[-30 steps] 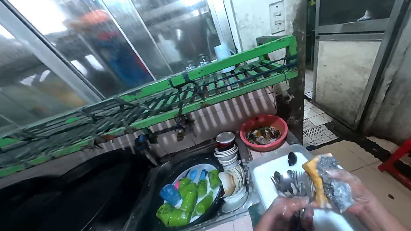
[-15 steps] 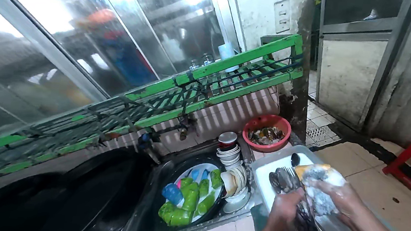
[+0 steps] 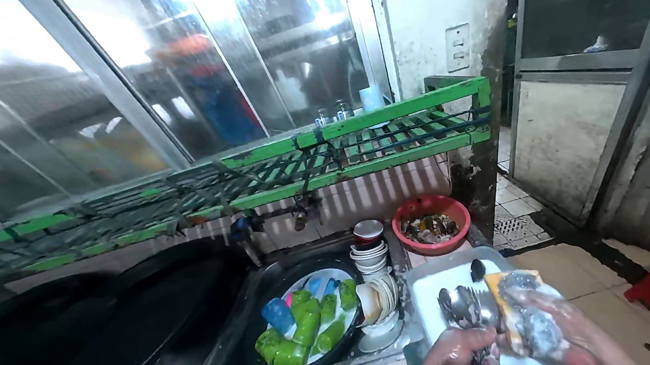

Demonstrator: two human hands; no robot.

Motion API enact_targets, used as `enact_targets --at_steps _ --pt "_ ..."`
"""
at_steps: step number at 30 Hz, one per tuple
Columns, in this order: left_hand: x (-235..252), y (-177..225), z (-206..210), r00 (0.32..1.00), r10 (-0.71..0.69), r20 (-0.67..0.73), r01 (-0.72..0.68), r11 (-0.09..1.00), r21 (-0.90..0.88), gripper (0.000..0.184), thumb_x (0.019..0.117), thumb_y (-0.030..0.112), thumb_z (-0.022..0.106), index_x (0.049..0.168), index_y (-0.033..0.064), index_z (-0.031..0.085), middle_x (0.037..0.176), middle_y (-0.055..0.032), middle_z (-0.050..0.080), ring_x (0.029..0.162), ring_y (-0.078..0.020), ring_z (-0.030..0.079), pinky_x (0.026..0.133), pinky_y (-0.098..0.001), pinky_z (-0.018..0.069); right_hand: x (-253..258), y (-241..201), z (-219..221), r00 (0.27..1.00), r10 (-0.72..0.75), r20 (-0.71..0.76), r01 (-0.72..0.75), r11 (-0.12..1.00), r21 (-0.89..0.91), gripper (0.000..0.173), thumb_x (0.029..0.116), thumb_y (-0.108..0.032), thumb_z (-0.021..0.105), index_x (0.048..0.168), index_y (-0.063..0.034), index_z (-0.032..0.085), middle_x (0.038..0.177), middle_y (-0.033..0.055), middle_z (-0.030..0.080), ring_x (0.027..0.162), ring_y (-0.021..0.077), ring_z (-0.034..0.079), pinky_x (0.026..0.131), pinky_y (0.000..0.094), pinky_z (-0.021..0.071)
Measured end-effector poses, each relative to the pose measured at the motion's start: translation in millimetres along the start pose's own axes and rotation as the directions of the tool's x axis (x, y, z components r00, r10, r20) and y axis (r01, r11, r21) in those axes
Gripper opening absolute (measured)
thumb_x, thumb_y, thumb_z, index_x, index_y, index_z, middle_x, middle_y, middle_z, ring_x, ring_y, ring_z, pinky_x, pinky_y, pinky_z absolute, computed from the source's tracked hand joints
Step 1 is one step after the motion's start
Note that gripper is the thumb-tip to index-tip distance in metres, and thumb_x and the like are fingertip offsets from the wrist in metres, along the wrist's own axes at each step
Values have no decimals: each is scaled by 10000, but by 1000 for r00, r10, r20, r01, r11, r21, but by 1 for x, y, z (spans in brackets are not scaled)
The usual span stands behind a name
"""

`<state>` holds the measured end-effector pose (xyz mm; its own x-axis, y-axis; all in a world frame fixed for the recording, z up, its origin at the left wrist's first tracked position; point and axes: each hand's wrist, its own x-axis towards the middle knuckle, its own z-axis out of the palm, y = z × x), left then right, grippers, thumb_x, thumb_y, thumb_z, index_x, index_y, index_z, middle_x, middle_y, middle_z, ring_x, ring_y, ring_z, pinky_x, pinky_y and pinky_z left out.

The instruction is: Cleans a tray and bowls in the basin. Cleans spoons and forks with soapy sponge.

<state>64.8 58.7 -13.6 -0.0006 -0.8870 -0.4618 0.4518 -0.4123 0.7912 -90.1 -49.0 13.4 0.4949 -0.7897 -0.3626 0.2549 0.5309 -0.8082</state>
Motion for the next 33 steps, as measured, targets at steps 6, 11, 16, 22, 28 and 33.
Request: enact_targets --at_steps 6,11,16,22,28,33 --pt "2 0 -7 984 -30 174 23 999 41 303 1077 236 435 902 137 662 680 58 603 604 -54 582 621 -237 538 6 -11 -22 972 -120 204 114 993 39 340 793 -213 680 1103 -85 619 889 74 733 754 171 725 656 340 629" --pt "7 0 4 980 -7 -201 -6 998 -62 151 1041 151 583 960 28 614 656 -26 614 577 -116 624 591 -275 565 -16 -26 -14 994 -36 100 68 938 -340 335 955 -242 601 1248 -85 557 926 47 698 772 140 699 666 315 613" --pt "9 -8 24 946 148 -290 -135 989 63 77 980 18 626 1043 -17 600 691 -41 619 554 -101 596 548 -257 540 18 2 -12 980 -178 92 176 539 -824 617 859 -313 814 1377 -61 591 1296 158 655 1220 258 623 1084 463 482" --pt "6 -7 25 891 188 -413 -155 981 113 159 961 17 653 1090 -40 578 717 -60 611 563 -101 579 557 -253 522 14 17 6 954 -198 226 283 339 -897 537 906 -288 752 1357 -32 614 1352 182 623 1275 287 589 1123 469 439" --pt "3 -23 13 919 268 -291 -257 963 73 71 953 3 639 1002 -30 599 643 -43 608 534 -94 578 549 -241 516 54 -13 -6 917 -376 131 261 318 -912 300 974 -211 680 1214 -32 703 1221 208 684 1180 349 638 1050 566 474" --pt "2 -18 3 950 277 -148 -282 959 -17 146 939 50 663 1043 -43 620 681 -85 665 554 -128 631 554 -279 555 33 4 -5 992 -119 -41 60 732 -679 596 981 -441 650 1424 -62 525 1275 176 644 1149 251 644 1002 464 523"
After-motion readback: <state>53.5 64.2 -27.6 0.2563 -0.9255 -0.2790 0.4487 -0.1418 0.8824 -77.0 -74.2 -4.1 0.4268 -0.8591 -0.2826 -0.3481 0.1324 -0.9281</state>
